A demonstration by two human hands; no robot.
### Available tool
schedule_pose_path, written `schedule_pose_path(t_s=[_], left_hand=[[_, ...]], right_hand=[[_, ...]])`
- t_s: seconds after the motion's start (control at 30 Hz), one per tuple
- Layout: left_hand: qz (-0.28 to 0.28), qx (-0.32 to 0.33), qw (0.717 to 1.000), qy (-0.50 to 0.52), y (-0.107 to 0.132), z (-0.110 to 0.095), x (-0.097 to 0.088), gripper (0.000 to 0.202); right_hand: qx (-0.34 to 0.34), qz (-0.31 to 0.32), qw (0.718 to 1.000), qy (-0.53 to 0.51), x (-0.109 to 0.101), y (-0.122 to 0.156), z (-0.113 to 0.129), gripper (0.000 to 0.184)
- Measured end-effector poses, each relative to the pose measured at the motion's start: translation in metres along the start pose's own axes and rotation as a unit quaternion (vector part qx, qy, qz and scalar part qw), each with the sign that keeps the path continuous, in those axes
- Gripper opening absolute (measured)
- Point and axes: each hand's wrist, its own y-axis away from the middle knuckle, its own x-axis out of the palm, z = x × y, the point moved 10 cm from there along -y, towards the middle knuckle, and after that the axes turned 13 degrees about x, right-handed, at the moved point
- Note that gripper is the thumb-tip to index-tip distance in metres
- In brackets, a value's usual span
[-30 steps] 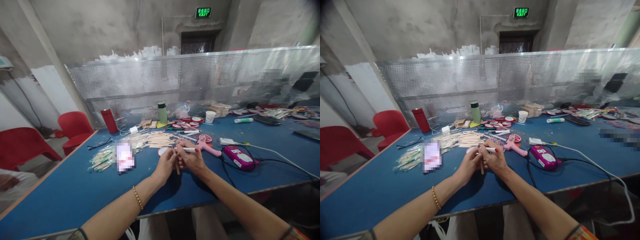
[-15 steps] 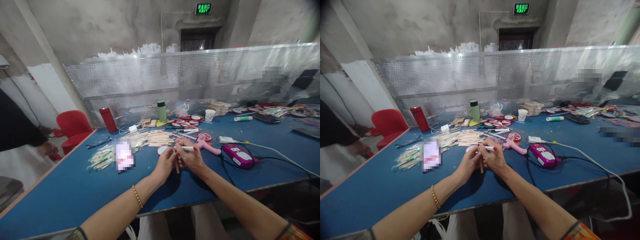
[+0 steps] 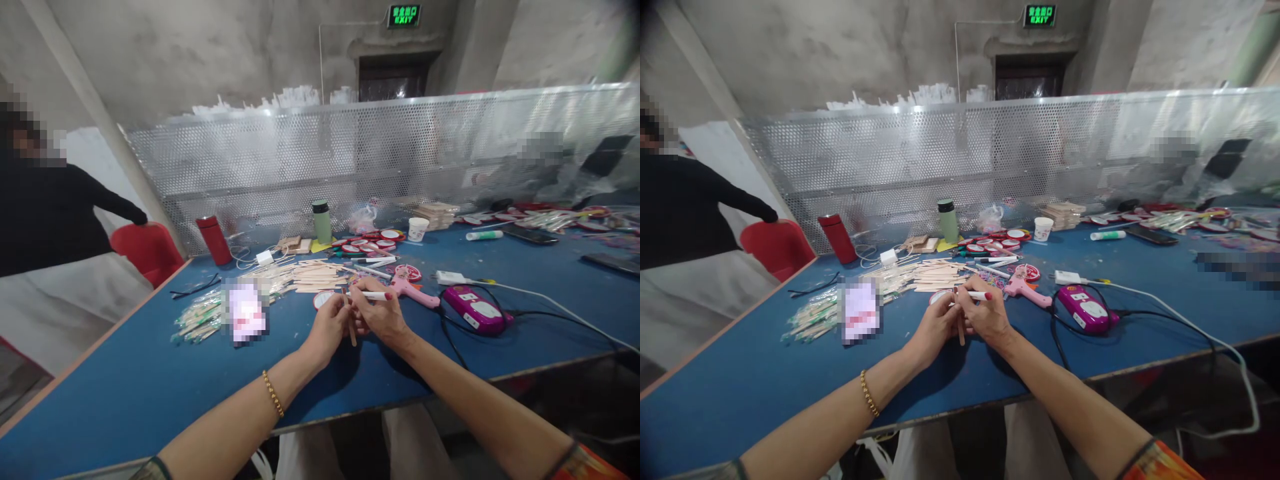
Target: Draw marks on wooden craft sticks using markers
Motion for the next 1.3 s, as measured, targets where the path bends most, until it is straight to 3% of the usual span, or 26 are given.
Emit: schedule_pose_path(t_s=[1.3], left_hand=[[-0.007, 0.000, 1.000, -0.015, 0.0011, -0.0013, -0.0014, 0.043]], right_hand=[[0.012, 0.005, 1.000, -0.003, 0.0007, -0.0006, -0.0049, 0.028]])
